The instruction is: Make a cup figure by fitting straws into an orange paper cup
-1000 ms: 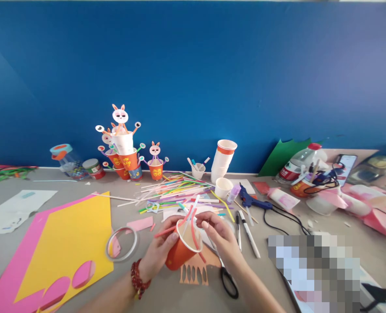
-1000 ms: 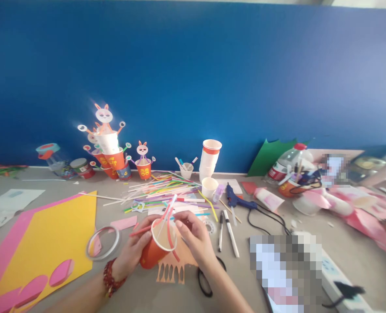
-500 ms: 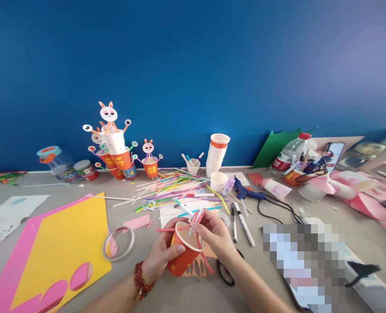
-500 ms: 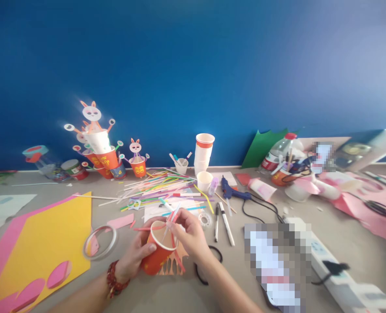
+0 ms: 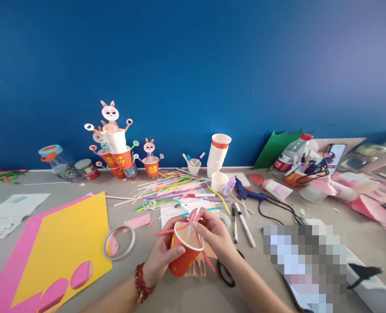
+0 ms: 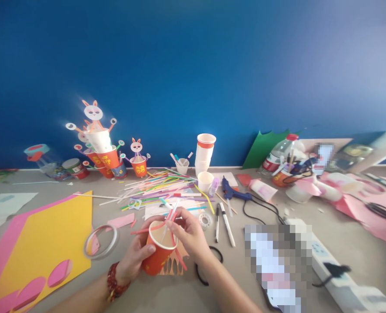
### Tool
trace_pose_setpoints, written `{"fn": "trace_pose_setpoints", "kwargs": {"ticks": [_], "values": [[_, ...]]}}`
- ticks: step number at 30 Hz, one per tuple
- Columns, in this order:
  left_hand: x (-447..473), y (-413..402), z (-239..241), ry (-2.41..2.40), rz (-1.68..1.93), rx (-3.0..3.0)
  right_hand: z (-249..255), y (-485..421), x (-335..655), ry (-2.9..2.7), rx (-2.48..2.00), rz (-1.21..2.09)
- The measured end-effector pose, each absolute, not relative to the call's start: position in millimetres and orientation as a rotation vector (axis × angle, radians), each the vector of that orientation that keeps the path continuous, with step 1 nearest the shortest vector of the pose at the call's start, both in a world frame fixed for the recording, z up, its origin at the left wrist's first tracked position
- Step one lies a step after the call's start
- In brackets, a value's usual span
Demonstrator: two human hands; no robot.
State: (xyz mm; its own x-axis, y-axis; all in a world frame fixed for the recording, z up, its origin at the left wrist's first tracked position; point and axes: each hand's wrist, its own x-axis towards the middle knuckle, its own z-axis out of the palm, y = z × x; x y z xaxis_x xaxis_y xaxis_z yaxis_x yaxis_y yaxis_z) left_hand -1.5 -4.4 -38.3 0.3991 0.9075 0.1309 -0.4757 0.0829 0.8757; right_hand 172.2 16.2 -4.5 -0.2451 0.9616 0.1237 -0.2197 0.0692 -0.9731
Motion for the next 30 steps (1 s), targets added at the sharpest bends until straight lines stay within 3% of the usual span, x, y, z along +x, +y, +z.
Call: {"fn": "trace_pose_setpoints", "kwargs": {"ticks": [30], "values": [[-2.0,-3.8,-30.9,0.525,1.120,1.118,-5.9,14.5,168.0,-1.265,-0.832,1.448]]}}
